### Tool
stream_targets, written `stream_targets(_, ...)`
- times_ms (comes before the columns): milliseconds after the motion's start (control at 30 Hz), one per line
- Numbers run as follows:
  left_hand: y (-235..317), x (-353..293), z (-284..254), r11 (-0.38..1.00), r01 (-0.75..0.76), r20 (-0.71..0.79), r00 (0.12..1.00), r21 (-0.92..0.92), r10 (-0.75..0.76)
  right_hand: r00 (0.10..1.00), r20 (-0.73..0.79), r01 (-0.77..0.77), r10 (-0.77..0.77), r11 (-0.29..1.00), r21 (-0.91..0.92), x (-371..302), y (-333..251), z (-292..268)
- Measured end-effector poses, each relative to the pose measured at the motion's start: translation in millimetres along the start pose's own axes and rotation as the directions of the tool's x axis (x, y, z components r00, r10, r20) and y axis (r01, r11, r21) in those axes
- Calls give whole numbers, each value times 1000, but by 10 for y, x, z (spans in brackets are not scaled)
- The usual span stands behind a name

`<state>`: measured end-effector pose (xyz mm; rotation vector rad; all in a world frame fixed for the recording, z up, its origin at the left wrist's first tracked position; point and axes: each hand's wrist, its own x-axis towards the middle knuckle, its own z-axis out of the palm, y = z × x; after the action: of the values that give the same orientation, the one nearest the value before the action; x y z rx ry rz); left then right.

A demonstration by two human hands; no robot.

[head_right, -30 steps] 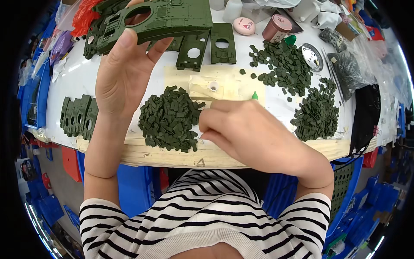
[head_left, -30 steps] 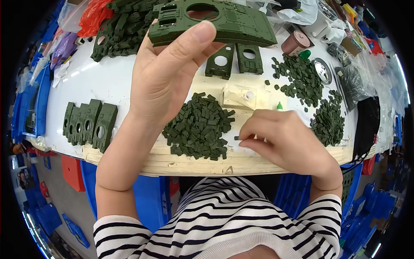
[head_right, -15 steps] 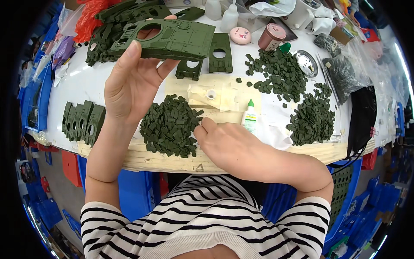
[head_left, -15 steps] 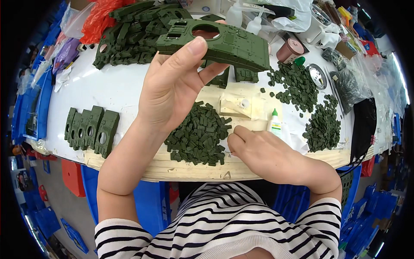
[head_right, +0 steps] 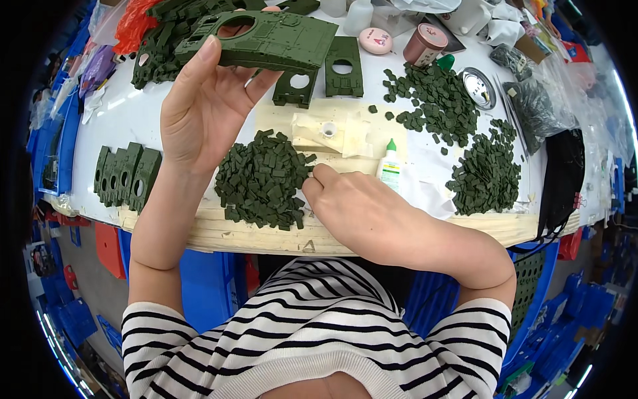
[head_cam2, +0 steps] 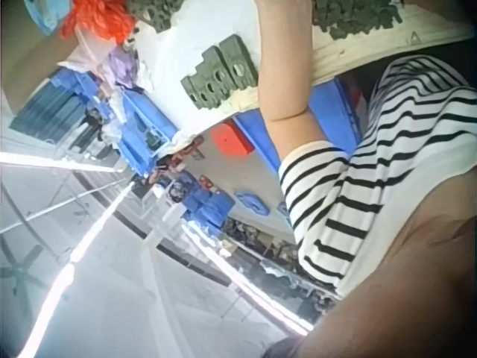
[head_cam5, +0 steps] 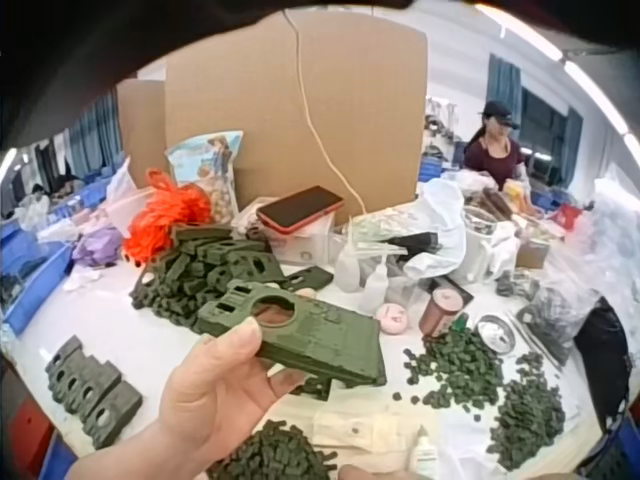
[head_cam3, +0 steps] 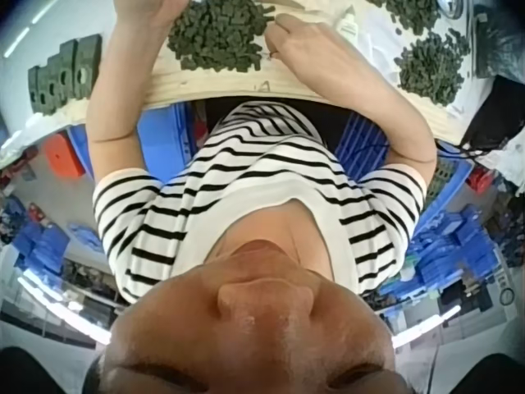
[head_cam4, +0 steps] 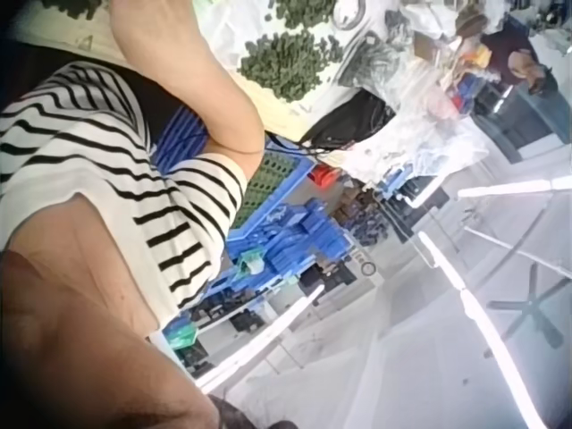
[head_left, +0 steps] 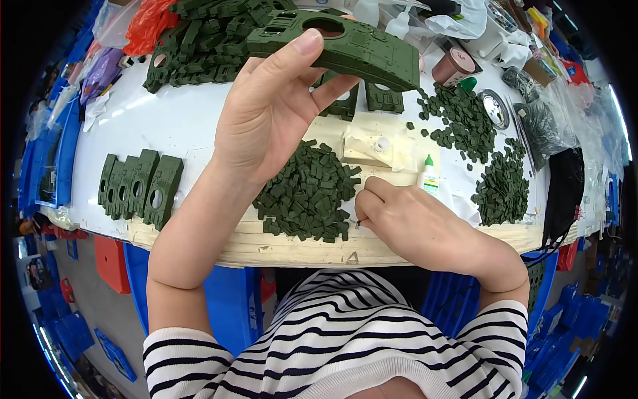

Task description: Applying glue to toy tank chassis components for assembly.

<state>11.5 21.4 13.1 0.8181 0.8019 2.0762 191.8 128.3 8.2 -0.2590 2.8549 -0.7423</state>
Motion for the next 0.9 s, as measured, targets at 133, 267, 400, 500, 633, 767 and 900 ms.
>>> stream_targets(133, -49, 43, -120, 1000, -19, 64, 998, -13, 20, 1000, 15, -21, 21, 1000, -1, -19, -24, 16)
stream_targets(267, -41, 45, -158, 999, -12, 108, 994, -43, 17, 999, 32, -36, 35, 999, 34, -7, -14, 19)
stream_targets(400, -2, 25, -213, 996, -1, 121, 993, -84, 11, 998, -29, -56, 57, 998, 23, 4, -8, -29)
stream_targets(500, -8, -9, -30, 992, 95, -117, 988, -88, -105, 999, -37, -29, 29, 999, 19, 8, 5, 28)
stream_targets(633, 21, -24, -43, 993, 98, -85, 991, -61, -103, 999, -18, -30, 31, 999, 27, 28, -11, 11)
stream_targets(767, 36, 39, -130, 996, 36, 71, 997, -86, -30, 998, 18, -67, 65, 990, 121, 18, -49, -27)
stream_targets(900, 25, 63, -157, 998, -7, 113, 993, -65, 14, 992, -118, 9, 37, 930, 367, -88, -94, -129)
